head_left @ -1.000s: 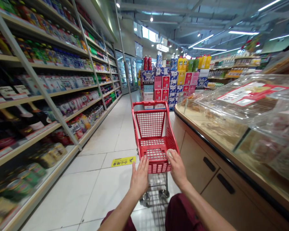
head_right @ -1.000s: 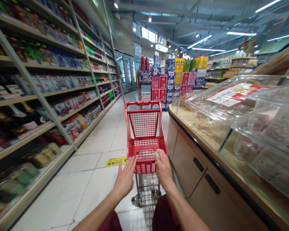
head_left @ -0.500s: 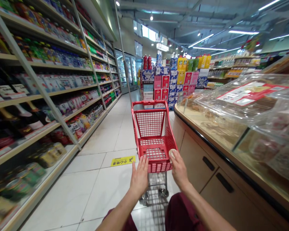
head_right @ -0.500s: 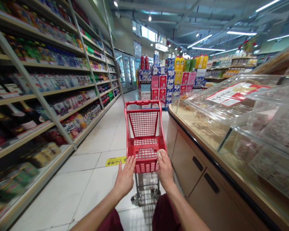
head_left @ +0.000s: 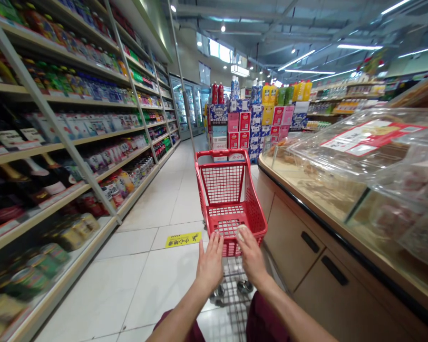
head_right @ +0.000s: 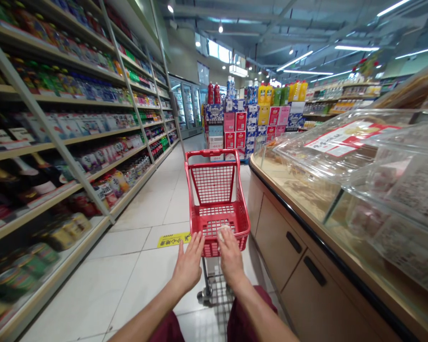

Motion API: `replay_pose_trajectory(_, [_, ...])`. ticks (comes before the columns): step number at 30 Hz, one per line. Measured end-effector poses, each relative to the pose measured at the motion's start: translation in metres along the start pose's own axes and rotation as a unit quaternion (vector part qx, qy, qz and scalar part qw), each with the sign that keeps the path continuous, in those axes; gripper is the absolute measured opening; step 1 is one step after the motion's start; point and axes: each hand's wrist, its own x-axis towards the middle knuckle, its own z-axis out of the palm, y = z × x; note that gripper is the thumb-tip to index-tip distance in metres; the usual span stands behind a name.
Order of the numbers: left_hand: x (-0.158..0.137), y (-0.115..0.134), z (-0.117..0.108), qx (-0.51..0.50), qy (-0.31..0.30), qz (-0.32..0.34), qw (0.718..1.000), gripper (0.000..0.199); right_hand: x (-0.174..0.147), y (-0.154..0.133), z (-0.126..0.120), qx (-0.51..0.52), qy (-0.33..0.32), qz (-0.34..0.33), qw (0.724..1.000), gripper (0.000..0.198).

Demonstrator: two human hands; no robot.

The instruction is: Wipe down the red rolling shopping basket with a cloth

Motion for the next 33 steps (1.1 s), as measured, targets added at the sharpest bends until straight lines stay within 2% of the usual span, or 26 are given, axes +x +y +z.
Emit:
replay_pose_trajectory(3, [0.000,-0.002,-0.001,0.001,-0.002,0.007,1.000,0.077,0.004,-0.011,0.008,0.020,-0.017,-0.044,0.999,0.044])
replay_pose_trajectory(7, [-0.001,-0.003,-0.001,-0.013,-0.006,0.003,1.000,0.077,0.007,0.014,-0.006,-0.030,0.018,0.044,0.998,0.044])
replay_pose_trajectory(9, [-0.001,-0.001,-0.001,-0.015,-0.002,0.001,1.000,0.077,0.005,0.015,-0.008,-0.030,0.022,0.054,0.998,0.045])
replay_pose_trajectory(13, [0.002,-0.002,-0.005,-0.018,-0.006,0.009,1.000,0.071,0.004,-0.012,0.003,0.016,-0.019,-0.038,0.999,0.044])
replay_pose_trajectory(15, [0.008,-0.008,-0.010,-0.024,-0.009,0.028,0.999,0.066,0.004,-0.013,0.000,0.019,-0.026,-0.049,0.998,0.043])
replay_pose_trajectory(20, [0.033,-0.030,-0.022,-0.013,0.030,0.036,0.999,0.044,-0.002,0.031,-0.020,-0.046,0.022,0.065,0.997,0.045])
replay_pose_trajectory(22, [0.042,-0.035,-0.023,-0.005,0.038,0.036,0.999,0.033,-0.005,0.043,-0.018,-0.050,0.017,0.079,0.995,0.047])
replay_pose_trajectory(25, [0.047,-0.039,-0.024,0.003,0.044,0.031,0.999,0.032,-0.004,0.044,-0.005,-0.037,-0.005,0.068,0.997,0.048])
replay_pose_trajectory(29, [0.043,-0.028,-0.024,0.016,0.046,0.023,0.999,0.033,0.003,0.046,0.002,-0.030,-0.013,0.066,0.997,0.046])
replay_pose_trajectory(33, [0.034,0.006,-0.024,0.034,0.053,0.044,0.997,0.030,0.006,0.077,-0.010,-0.026,-0.020,0.079,0.996,0.042])
